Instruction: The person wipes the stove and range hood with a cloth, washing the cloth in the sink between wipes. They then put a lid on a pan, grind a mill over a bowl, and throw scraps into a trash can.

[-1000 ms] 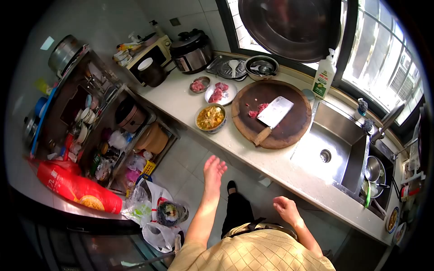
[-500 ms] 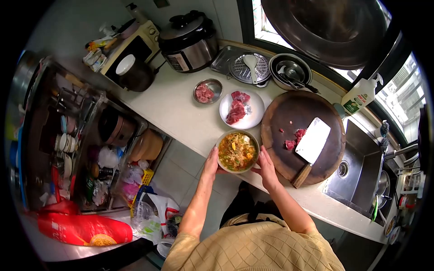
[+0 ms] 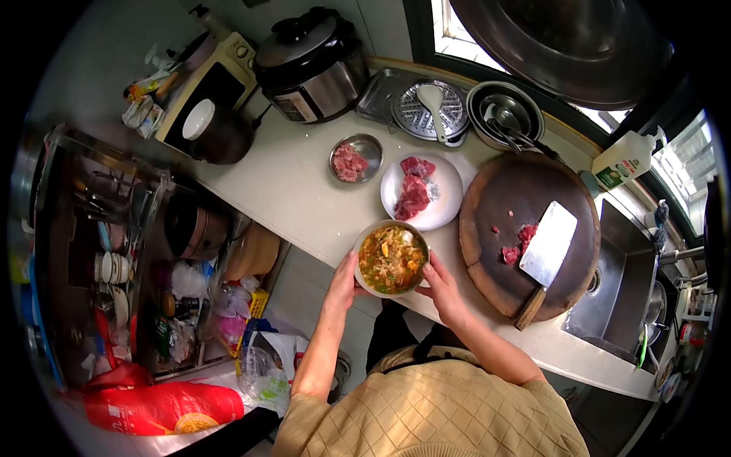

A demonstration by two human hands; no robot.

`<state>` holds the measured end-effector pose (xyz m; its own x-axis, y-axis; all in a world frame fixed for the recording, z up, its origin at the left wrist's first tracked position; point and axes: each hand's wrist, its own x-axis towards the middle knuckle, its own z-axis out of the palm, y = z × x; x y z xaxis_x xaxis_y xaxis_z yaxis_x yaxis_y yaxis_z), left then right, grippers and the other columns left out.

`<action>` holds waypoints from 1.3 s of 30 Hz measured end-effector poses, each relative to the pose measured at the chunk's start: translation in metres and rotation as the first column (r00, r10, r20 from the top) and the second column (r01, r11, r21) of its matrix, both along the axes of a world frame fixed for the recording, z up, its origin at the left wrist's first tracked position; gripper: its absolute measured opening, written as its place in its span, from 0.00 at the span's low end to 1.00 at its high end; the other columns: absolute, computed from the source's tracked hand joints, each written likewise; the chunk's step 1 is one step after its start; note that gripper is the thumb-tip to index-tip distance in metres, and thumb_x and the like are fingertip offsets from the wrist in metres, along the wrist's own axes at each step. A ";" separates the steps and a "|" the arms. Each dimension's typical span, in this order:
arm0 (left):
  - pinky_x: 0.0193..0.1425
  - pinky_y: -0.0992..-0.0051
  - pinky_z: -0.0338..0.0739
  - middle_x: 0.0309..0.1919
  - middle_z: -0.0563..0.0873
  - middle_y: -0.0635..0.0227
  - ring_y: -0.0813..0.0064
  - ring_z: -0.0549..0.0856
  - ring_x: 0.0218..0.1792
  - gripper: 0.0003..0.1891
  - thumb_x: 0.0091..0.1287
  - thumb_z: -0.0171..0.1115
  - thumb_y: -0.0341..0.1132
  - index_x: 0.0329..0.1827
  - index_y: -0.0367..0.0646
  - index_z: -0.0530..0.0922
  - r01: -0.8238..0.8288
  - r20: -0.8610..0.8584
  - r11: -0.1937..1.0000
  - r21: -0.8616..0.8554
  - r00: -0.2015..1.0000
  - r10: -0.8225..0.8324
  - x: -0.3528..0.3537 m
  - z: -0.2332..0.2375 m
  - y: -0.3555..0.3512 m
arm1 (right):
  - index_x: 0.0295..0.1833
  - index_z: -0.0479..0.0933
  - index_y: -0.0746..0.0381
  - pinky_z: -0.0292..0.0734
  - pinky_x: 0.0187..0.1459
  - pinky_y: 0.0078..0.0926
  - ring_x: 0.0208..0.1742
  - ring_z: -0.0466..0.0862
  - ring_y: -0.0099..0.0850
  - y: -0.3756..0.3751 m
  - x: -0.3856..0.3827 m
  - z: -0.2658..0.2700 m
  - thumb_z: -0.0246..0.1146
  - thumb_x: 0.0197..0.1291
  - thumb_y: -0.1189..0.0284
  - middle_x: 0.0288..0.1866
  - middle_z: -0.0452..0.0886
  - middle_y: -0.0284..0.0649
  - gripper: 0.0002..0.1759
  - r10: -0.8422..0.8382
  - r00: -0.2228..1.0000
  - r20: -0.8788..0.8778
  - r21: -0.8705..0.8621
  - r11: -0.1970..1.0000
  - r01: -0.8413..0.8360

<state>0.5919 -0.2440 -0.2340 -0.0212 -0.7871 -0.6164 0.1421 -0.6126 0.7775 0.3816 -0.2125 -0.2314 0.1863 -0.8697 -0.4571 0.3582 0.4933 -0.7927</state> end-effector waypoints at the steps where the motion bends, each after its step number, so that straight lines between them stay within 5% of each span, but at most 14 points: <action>1: 0.32 0.65 0.84 0.51 0.76 0.59 0.68 0.82 0.44 0.28 0.69 0.39 0.54 0.64 0.43 0.61 -0.013 -0.001 1.000 -0.003 1.000 0.013 0.010 -0.001 -0.007 | 0.72 0.45 0.62 0.70 0.56 0.38 0.67 0.62 0.36 -0.006 0.011 0.000 0.51 0.65 0.56 0.68 0.58 0.42 0.37 -0.003 1.000 0.009 0.015 1.000 0.003; 4: 0.29 0.69 0.84 0.49 0.78 0.59 0.70 0.84 0.40 0.29 0.69 0.39 0.55 0.64 0.42 0.61 -0.044 0.019 0.999 0.005 0.999 0.044 0.043 -0.004 -0.027 | 0.72 0.44 0.63 0.70 0.56 0.36 0.66 0.62 0.34 -0.024 0.044 -0.004 0.50 0.66 0.58 0.69 0.56 0.41 0.36 0.015 0.999 0.028 0.017 1.000 -0.016; 7: 0.37 0.61 0.82 0.55 0.74 0.59 0.65 0.80 0.49 0.28 0.70 0.41 0.53 0.65 0.43 0.59 -0.012 0.034 1.000 0.007 0.999 0.011 0.084 0.000 -0.055 | 0.72 0.44 0.63 0.70 0.56 0.33 0.66 0.62 0.32 -0.050 0.082 -0.003 0.51 0.66 0.59 0.70 0.56 0.40 0.37 0.011 1.000 0.027 0.024 1.000 -0.012; 15: 0.39 0.58 0.81 0.56 0.75 0.60 0.65 0.78 0.52 0.30 0.68 0.42 0.56 0.64 0.43 0.62 0.030 0.100 0.995 0.092 0.994 -0.039 0.190 -0.009 -0.129 | 0.71 0.44 0.68 0.68 0.57 0.26 0.61 0.68 0.30 -0.116 0.178 -0.005 0.57 0.61 0.63 0.68 0.60 0.45 0.40 0.075 0.996 -0.058 0.018 0.997 -0.074; 21: 0.42 0.72 0.80 0.55 0.76 0.60 0.71 0.79 0.51 0.32 0.68 0.37 0.60 0.61 0.40 0.65 0.064 -0.013 0.998 0.009 0.998 -0.064 0.230 -0.009 -0.169 | 0.68 0.48 0.73 0.60 0.63 0.28 0.63 0.66 0.36 -0.143 0.219 0.028 0.63 0.53 0.68 0.65 0.62 0.52 0.43 0.000 0.999 -0.050 0.061 0.998 0.003; 25: 0.39 0.72 0.80 0.53 0.77 0.59 0.70 0.80 0.48 0.30 0.69 0.37 0.57 0.61 0.39 0.66 0.190 0.220 0.981 -0.032 0.959 -0.179 0.234 0.015 -0.181 | 0.69 0.51 0.68 0.55 0.67 0.32 0.70 0.56 0.41 -0.127 0.222 0.067 0.59 0.56 0.67 0.67 0.59 0.53 0.39 0.062 0.984 -0.168 -0.147 0.985 -0.087; 26: 0.36 0.73 0.80 0.51 0.77 0.59 0.70 0.80 0.46 0.29 0.70 0.37 0.55 0.61 0.39 0.66 0.227 0.294 0.971 -0.071 0.935 -0.197 0.234 0.017 -0.185 | 0.69 0.53 0.64 0.54 0.68 0.34 0.70 0.56 0.43 -0.126 0.222 0.063 0.56 0.58 0.68 0.68 0.58 0.53 0.34 0.074 0.952 -0.298 -0.403 0.894 -0.196; 28: 0.43 0.73 0.74 0.52 0.77 0.62 0.71 0.78 0.46 0.26 0.70 0.41 0.50 0.61 0.40 0.68 0.180 0.547 0.962 -0.204 0.836 -0.041 0.233 0.018 -0.191 | 0.66 0.58 0.62 0.56 0.66 0.43 0.67 0.61 0.44 -0.134 0.223 0.058 0.56 0.54 0.73 0.63 0.65 0.51 0.32 -0.075 0.755 -0.652 -0.567 0.709 -0.419; 29: 0.47 0.72 0.72 0.52 0.77 0.61 0.71 0.77 0.47 0.25 0.70 0.42 0.49 0.61 0.41 0.67 0.195 0.661 0.941 -0.278 0.749 0.041 0.222 0.032 -0.191 | 0.64 0.63 0.61 0.58 0.65 0.45 0.65 0.65 0.44 -0.139 0.221 0.048 0.57 0.51 0.74 0.59 0.70 0.50 0.31 -0.240 0.571 -0.785 -0.588 0.579 -0.565; 31: 0.50 0.69 0.70 0.53 0.76 0.59 0.69 0.75 0.51 0.26 0.70 0.42 0.50 0.61 0.40 0.67 0.124 0.564 0.898 -0.422 0.812 0.153 0.199 0.050 -0.198 | 0.52 0.72 0.60 0.59 0.62 0.50 0.56 0.73 0.40 -0.151 0.216 0.030 0.56 0.47 0.74 0.46 0.77 0.42 0.22 -0.327 0.318 -0.890 -0.449 0.499 -0.741; 32: 0.49 0.69 0.71 0.53 0.76 0.58 0.66 0.76 0.51 0.26 0.70 0.42 0.51 0.61 0.40 0.67 0.118 0.524 0.866 -0.486 0.833 0.181 0.182 0.059 -0.199 | 0.41 0.74 0.60 0.66 0.57 0.45 0.43 0.79 0.37 -0.152 0.215 0.027 0.55 0.48 0.75 0.32 0.78 0.38 0.13 -0.368 0.393 -0.843 -0.537 0.529 -0.657; 36: 0.45 0.72 0.73 0.53 0.76 0.55 0.66 0.78 0.48 0.27 0.70 0.42 0.51 0.60 0.36 0.67 0.117 0.292 0.795 -0.595 0.953 0.079 0.093 0.075 -0.189 | 0.41 0.77 0.59 0.75 0.41 0.31 0.33 0.82 0.35 -0.164 0.198 0.023 0.57 0.52 0.73 0.28 0.80 0.37 0.10 -0.202 0.674 -0.711 -0.613 0.646 -0.454; 39: 0.42 0.74 0.76 0.48 0.77 0.57 0.67 0.79 0.45 0.25 0.70 0.45 0.50 0.56 0.36 0.69 0.016 0.131 0.805 -0.593 0.988 0.076 0.049 0.094 -0.171 | 0.52 0.73 0.60 0.76 0.43 0.31 0.40 0.82 0.34 -0.166 0.172 0.028 0.54 0.61 0.66 0.40 0.82 0.40 0.16 0.008 0.989 -0.147 -0.356 0.932 -0.061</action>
<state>0.6406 -0.4146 -0.1399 0.0592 -0.9979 -0.0258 0.0129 -0.0250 0.9996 0.5533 -0.3789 -0.2033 0.1754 -0.9746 -0.1393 0.2176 0.1764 -0.9600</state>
